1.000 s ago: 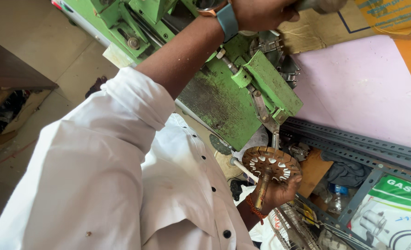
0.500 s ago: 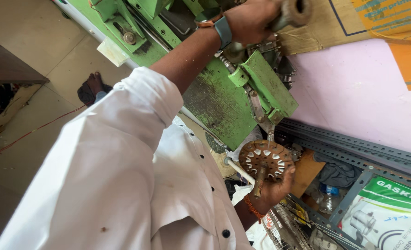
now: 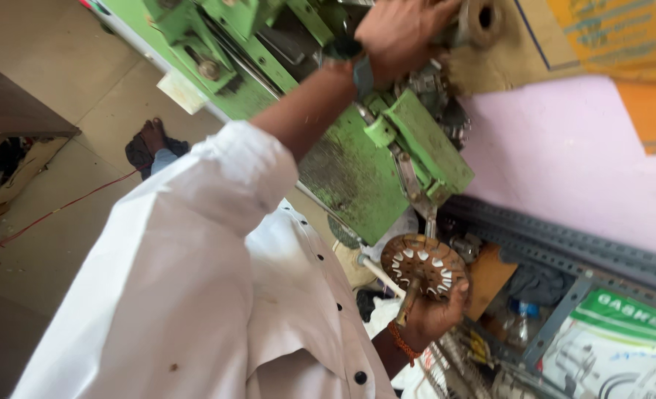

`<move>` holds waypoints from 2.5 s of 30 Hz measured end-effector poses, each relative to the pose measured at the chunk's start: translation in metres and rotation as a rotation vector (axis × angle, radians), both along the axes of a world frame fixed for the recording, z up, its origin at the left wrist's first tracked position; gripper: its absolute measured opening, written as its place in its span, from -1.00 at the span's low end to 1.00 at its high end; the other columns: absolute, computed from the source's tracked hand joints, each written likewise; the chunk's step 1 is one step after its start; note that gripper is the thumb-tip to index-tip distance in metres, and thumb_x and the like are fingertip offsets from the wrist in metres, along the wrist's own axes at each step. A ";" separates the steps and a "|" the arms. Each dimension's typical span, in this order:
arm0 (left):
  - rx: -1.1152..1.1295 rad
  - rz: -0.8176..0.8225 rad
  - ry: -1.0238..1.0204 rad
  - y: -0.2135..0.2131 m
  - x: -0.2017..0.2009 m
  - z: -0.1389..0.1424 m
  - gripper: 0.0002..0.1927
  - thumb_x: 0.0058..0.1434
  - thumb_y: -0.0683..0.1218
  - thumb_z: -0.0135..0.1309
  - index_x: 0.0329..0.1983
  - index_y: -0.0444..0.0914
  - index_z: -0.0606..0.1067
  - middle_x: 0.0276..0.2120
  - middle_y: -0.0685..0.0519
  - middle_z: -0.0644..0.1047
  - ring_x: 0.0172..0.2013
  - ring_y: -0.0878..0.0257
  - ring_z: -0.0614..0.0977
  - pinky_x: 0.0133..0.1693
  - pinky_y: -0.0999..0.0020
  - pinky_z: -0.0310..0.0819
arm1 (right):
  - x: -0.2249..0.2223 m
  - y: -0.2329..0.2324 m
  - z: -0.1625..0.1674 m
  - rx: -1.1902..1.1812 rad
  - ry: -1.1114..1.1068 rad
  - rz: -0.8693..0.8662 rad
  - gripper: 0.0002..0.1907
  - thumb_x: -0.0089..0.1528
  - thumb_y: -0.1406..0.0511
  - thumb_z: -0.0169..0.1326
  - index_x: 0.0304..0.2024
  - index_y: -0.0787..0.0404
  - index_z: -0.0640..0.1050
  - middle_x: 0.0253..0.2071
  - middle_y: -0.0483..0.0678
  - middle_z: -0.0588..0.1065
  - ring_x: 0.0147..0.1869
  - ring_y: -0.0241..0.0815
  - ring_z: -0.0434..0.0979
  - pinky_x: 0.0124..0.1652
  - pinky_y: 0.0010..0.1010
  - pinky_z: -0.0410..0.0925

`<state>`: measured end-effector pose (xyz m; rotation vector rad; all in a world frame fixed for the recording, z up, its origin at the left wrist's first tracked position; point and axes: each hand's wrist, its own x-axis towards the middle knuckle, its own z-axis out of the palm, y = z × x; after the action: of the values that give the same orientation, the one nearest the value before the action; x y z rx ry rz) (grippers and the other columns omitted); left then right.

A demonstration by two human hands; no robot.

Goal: The person places small white insulating pieces into the slots of a motor stator on a workbench. They then move to a green press machine, position the stator, and use a metal tool to press the pieces into place.

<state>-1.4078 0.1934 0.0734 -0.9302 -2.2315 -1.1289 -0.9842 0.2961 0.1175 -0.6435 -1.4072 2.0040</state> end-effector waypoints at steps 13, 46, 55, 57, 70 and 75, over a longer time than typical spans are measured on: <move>-0.297 -0.140 -0.635 -0.285 0.127 -0.004 -0.81 0.37 0.06 0.01 -0.11 -0.10 0.55 -0.34 0.03 0.65 -0.44 -0.05 0.65 -0.43 0.01 0.52 | -0.290 -0.098 0.049 0.545 0.518 0.051 -0.54 0.42 0.06 0.02 0.01 0.38 0.45 -0.01 0.09 0.47 0.06 -0.07 0.56 0.09 -0.18 0.55; 0.123 0.550 -0.501 -0.352 0.086 -0.071 -0.93 0.40 -0.12 0.17 -0.08 -0.12 0.58 -0.51 -0.07 0.55 -0.48 -0.03 0.59 -0.41 0.06 0.43 | -0.001 0.078 -0.113 1.625 -0.880 -0.944 -0.40 0.57 0.04 -0.08 -0.45 0.30 0.47 -0.48 0.03 0.37 -0.37 -0.05 0.35 -0.19 -0.06 0.29; 0.631 0.545 -0.487 -0.386 0.016 -0.067 -0.90 0.49 -0.17 0.15 -0.06 -0.33 0.53 -0.46 0.03 0.57 -0.52 0.32 0.60 -0.48 0.41 0.41 | -0.025 0.165 -0.099 1.555 -0.616 -1.182 -0.43 0.53 0.06 -0.13 -0.47 0.29 0.44 -0.42 0.02 0.40 -0.32 -0.01 0.38 -0.25 -0.08 0.35; 0.785 0.497 -0.730 -0.386 -0.008 -0.072 -0.83 0.47 -0.09 0.14 -0.07 -0.31 0.53 -0.43 0.05 0.61 -0.51 0.35 0.62 -0.51 0.46 0.42 | -0.033 0.176 -0.072 1.319 -0.387 -1.277 -0.45 0.47 0.04 -0.11 -0.46 0.27 0.50 -0.44 -0.02 0.45 -0.37 -0.11 0.43 -0.34 -0.17 0.39; 1.149 -0.771 -1.233 -0.276 -0.102 -0.068 0.18 0.12 0.16 0.41 0.56 -0.17 -0.13 0.38 -0.13 0.25 0.36 -0.08 0.37 0.29 -0.08 0.52 | -0.048 -0.013 -0.047 1.206 -0.477 -0.790 -0.54 0.50 0.14 -0.01 -0.43 0.28 0.48 -0.56 -0.13 0.44 -0.56 -0.37 0.37 -0.51 -0.54 0.30; 1.060 -0.672 -1.183 -0.198 -0.110 -0.088 -0.11 0.15 0.22 0.40 0.42 -0.25 0.32 0.29 -0.21 0.51 0.33 -0.06 0.51 0.38 0.06 0.34 | -0.020 -0.071 -0.004 1.227 -0.590 -0.846 -0.56 0.51 0.16 -0.01 -0.41 0.30 0.48 -0.55 -0.11 0.44 -0.54 -0.36 0.35 -0.50 -0.52 0.27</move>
<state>-1.5174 -0.0048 -0.0149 -0.5113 -1.3348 -3.3203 -1.0043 0.2252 0.1132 -0.9827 -1.8748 0.1358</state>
